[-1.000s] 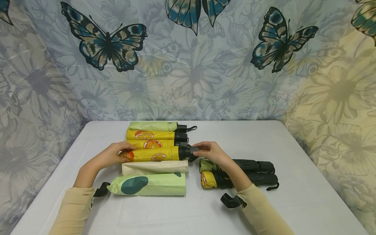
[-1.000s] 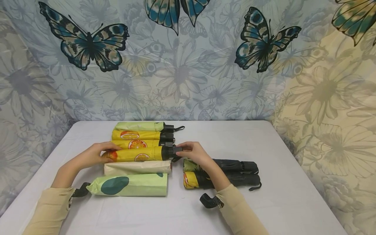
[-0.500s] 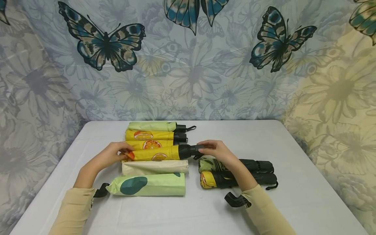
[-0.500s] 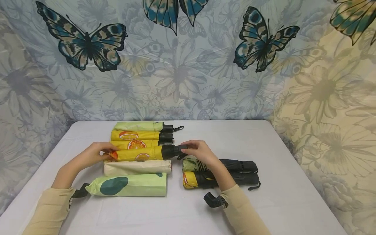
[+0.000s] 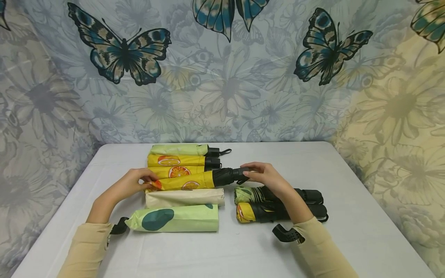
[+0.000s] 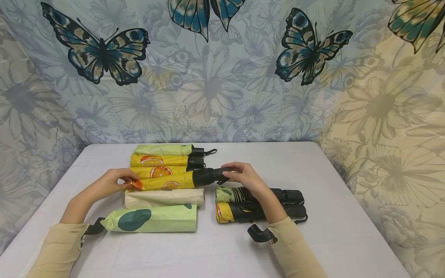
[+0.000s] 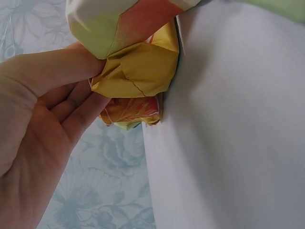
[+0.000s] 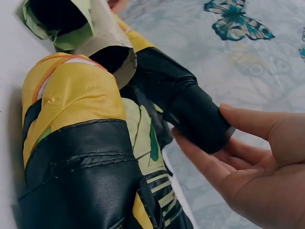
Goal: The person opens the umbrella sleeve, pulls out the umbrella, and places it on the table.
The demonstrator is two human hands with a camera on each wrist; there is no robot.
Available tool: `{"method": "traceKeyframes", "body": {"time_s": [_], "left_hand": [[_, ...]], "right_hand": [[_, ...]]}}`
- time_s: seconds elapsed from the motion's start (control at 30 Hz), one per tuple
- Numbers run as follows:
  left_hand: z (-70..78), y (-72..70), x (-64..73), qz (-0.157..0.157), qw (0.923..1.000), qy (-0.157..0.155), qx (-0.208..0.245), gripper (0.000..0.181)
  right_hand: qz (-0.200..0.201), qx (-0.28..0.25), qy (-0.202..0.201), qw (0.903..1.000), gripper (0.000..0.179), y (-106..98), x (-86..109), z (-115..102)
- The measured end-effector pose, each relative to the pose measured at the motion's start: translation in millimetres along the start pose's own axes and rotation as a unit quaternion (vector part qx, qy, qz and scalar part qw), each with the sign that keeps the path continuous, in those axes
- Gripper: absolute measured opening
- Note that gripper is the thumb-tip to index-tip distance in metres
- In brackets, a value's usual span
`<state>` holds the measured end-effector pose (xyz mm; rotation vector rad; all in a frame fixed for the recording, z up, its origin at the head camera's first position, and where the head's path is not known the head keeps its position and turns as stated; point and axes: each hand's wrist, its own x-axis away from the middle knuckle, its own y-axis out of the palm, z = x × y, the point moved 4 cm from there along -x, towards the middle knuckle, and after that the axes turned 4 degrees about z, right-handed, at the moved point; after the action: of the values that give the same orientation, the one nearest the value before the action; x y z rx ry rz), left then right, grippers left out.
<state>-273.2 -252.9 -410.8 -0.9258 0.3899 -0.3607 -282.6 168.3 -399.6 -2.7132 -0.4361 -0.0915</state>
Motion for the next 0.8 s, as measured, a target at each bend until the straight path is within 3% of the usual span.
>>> {"method": "traceKeyframes", "body": {"time_s": [0.8], "left_hand": [[-4.5, 3.5, -1.9, -0.006, 0.9999, -0.015, -0.001, 0.022]], "right_hand": [[0.004, -0.022, 0.010, 0.9997, 0.054, -18.6, 2.7, 10.9]]}}
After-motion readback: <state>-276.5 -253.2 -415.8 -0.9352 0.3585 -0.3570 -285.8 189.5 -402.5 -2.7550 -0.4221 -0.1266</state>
